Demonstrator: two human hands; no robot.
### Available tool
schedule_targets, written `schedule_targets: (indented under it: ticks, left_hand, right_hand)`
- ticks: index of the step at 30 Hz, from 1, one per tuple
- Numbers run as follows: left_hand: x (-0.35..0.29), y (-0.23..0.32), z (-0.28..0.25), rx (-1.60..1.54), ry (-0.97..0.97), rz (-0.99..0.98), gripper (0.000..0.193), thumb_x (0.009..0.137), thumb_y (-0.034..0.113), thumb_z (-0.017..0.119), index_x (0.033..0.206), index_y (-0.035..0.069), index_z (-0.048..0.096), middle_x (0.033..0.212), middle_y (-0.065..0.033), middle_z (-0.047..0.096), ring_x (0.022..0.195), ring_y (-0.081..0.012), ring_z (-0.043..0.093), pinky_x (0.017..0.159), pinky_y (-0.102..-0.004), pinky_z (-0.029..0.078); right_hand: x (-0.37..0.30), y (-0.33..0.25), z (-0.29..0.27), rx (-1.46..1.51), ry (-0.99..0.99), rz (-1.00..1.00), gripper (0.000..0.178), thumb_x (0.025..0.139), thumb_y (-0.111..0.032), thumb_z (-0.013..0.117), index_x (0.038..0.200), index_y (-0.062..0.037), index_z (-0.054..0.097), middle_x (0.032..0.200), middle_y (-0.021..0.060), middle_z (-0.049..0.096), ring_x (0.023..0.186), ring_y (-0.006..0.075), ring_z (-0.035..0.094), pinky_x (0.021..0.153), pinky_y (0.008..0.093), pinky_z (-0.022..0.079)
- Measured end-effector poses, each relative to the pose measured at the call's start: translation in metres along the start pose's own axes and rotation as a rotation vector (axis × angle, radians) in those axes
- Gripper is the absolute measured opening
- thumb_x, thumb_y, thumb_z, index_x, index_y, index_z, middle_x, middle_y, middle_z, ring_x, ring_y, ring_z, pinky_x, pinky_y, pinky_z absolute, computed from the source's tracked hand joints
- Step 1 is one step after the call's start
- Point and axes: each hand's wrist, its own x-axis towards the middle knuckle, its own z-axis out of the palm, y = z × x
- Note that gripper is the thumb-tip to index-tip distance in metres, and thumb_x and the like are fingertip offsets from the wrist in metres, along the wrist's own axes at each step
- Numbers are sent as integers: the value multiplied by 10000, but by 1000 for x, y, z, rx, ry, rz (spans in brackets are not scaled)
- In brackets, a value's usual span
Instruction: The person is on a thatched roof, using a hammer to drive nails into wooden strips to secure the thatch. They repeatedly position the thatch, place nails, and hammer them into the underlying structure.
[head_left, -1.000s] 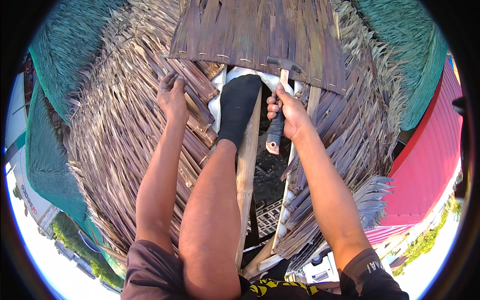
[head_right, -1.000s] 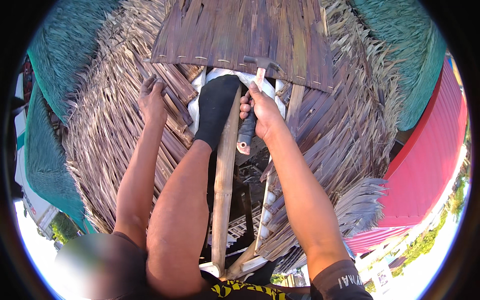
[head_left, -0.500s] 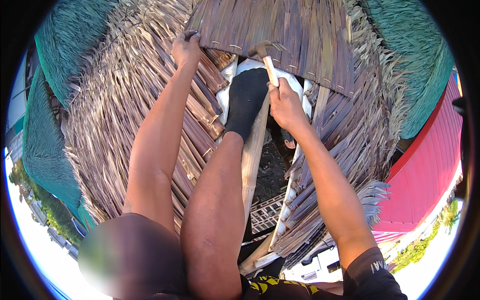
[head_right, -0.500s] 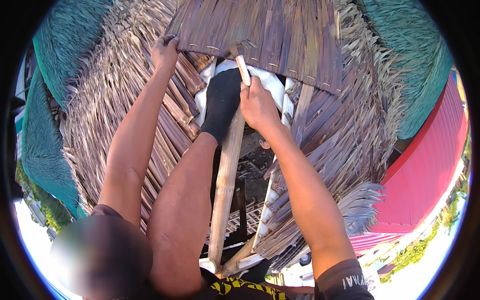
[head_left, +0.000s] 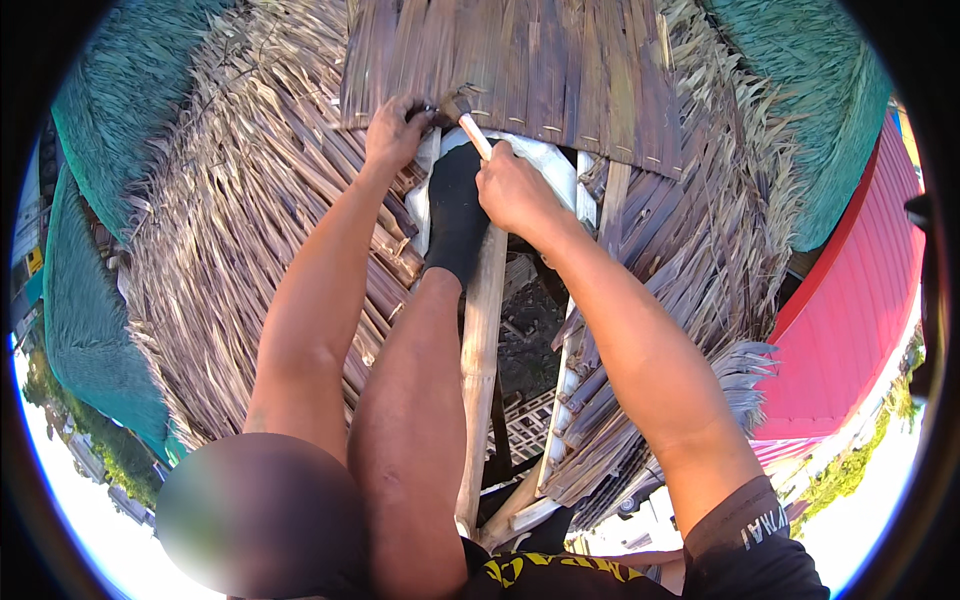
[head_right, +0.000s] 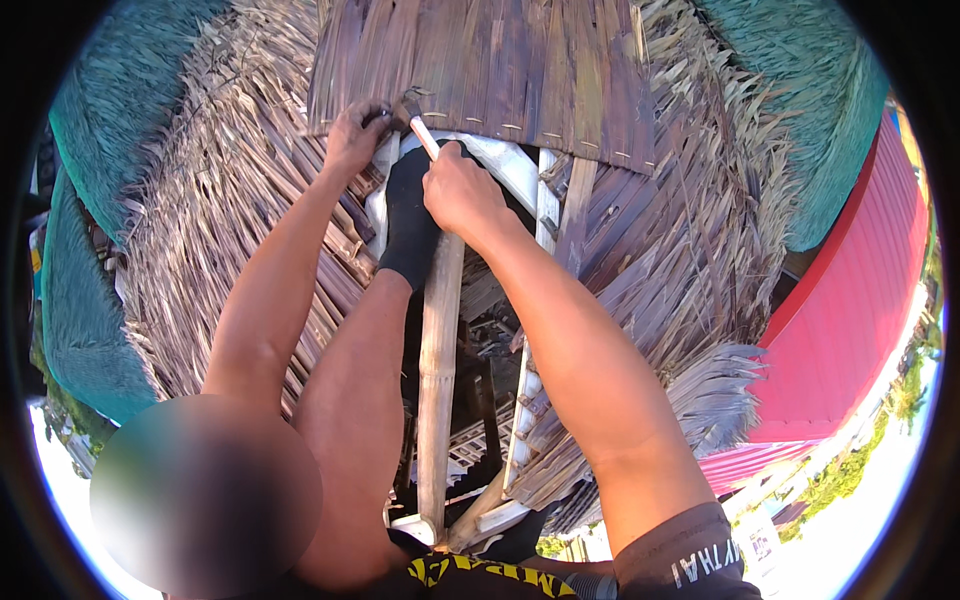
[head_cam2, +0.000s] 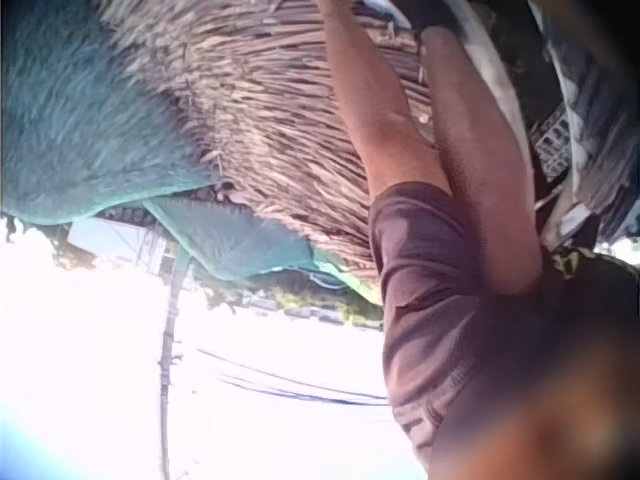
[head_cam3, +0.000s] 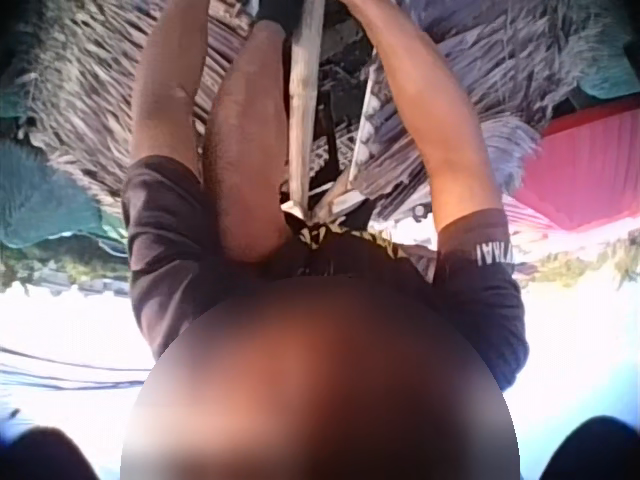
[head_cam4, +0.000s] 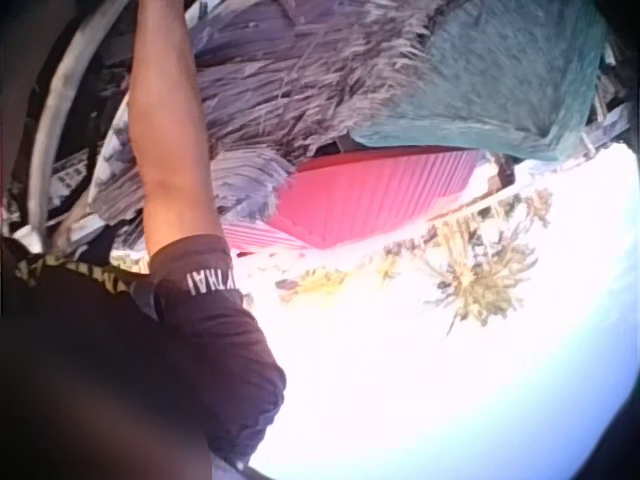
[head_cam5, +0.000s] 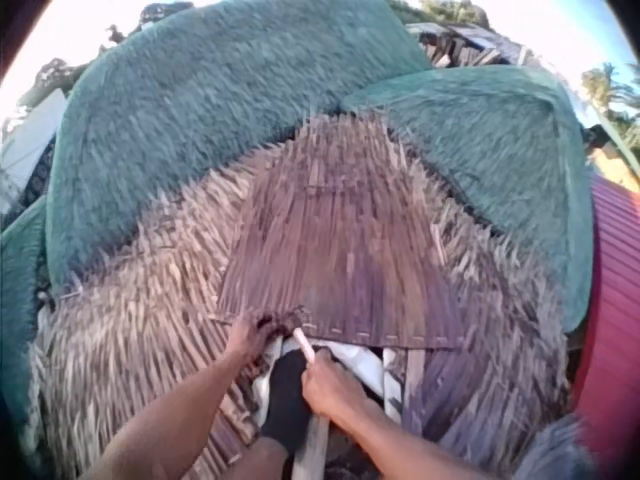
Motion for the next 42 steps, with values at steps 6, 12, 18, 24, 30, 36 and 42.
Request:
schedule_targets:
  ticks: [6,12,18,24,30,36,42]
  left_hand:
    - [7,-30,16,-28,2,120,241,873,223,715,1076,95,730,1137,-128,665,1111,-333,605,967,-409,472]
    - [5,-28,18,8,-31,27,247,867,275,731,1047,109,762,1139,-114,657,1127,-325,590,981,-410,462]
    - [3,-22,13,54,-42,19,291,837,300,753,1050,102,762,1100,-122,674,1052,-322,640,925,-403,497]
    - [7,-16,6,87,-80,-30,291,827,338,756,1049,150,769,1124,-108,686,1053,-305,656,917,-402,509]
    - [-1,-18,1,61,-69,-23,235,900,236,669,1111,142,705,1133,-105,693,1089,-325,642,925,-410,501]
    - [-6,-20,2,30,-3,-10,279,920,122,569,1198,90,564,1125,-137,711,1085,-357,653,923,-437,501]
    - [-4,-28,6,-7,24,-14,284,909,111,552,1191,82,559,1134,-145,706,1099,-367,647,927,-446,501]
  right_hand:
    - [-13,-10,-28,37,103,-47,324,986,-194,511,1056,122,502,859,356,664,849,507,675,782,558,538]
    - [-22,-23,-33,43,216,-249,289,988,-197,511,1060,83,504,849,348,669,807,496,678,733,556,540]
    - [-3,-18,-18,-47,165,-203,251,983,-201,519,1022,47,525,846,322,682,791,486,683,716,546,551]
    - [-2,-23,-27,-3,201,-162,265,986,-210,521,1011,53,528,816,319,678,784,485,684,735,547,550]
    - [-6,-19,-26,127,416,-283,295,1001,-251,519,1021,42,506,807,311,670,741,485,673,680,576,531]
    - [2,-18,-18,35,306,-161,314,1006,-263,524,1046,46,483,802,292,673,751,495,662,681,579,529]
    - [-17,-38,-38,245,526,-321,304,1007,-246,505,1009,58,507,830,319,671,787,507,665,707,555,540]
